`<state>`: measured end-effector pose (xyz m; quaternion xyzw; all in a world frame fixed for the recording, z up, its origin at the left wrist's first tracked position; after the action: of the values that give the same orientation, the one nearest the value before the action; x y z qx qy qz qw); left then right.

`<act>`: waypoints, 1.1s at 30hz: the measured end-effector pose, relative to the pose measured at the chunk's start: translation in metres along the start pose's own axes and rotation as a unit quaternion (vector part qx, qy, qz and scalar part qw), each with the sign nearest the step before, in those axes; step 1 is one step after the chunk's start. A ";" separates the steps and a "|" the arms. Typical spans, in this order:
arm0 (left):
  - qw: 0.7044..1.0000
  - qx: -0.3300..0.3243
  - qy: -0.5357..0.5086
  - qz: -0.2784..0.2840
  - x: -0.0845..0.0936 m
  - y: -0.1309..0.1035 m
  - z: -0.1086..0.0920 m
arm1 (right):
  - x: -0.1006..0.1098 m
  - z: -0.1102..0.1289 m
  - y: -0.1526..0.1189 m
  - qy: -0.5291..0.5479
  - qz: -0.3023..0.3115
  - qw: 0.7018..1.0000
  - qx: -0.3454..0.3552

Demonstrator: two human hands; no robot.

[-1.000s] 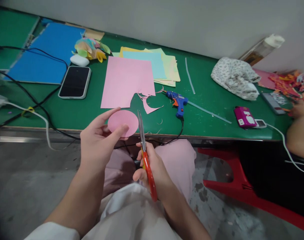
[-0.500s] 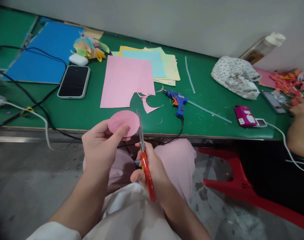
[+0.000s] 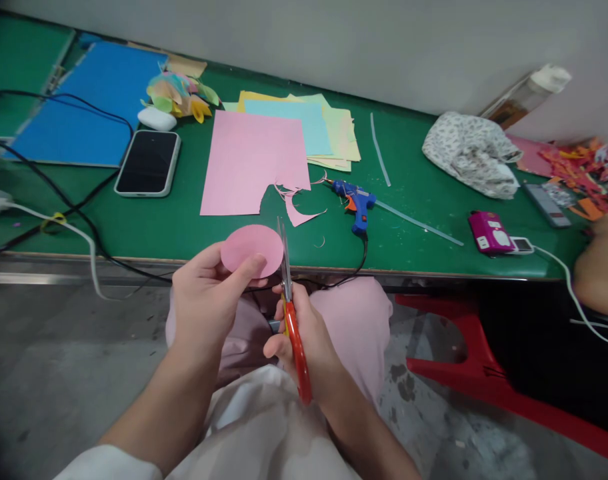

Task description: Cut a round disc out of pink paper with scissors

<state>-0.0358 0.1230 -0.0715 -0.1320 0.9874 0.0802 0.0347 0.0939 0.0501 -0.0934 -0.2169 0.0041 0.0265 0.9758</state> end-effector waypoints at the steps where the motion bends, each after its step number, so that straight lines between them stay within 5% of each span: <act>1: 1.000 0.002 -0.003 0.000 0.000 0.000 0.000 | 0.001 -0.001 0.001 0.001 0.007 1.000 0.000; 33: 1.000 0.012 0.020 -0.004 0.000 -0.004 0.001 | 0.002 -0.007 0.005 0.027 0.021 0.999 0.007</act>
<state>-0.0348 0.1198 -0.0728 -0.1375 0.9882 0.0656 0.0165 0.0958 0.0520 -0.1022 -0.2105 0.0352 0.0409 0.9761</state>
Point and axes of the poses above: each hand's wrist, its own y-axis towards the middle knuckle, its own x-axis out of the back of the hand, z = x × y, the point moved 3 cm from there along y, towards the middle knuckle, and after that the axes turned 8 degrees about -x, right-handed, at the moved point
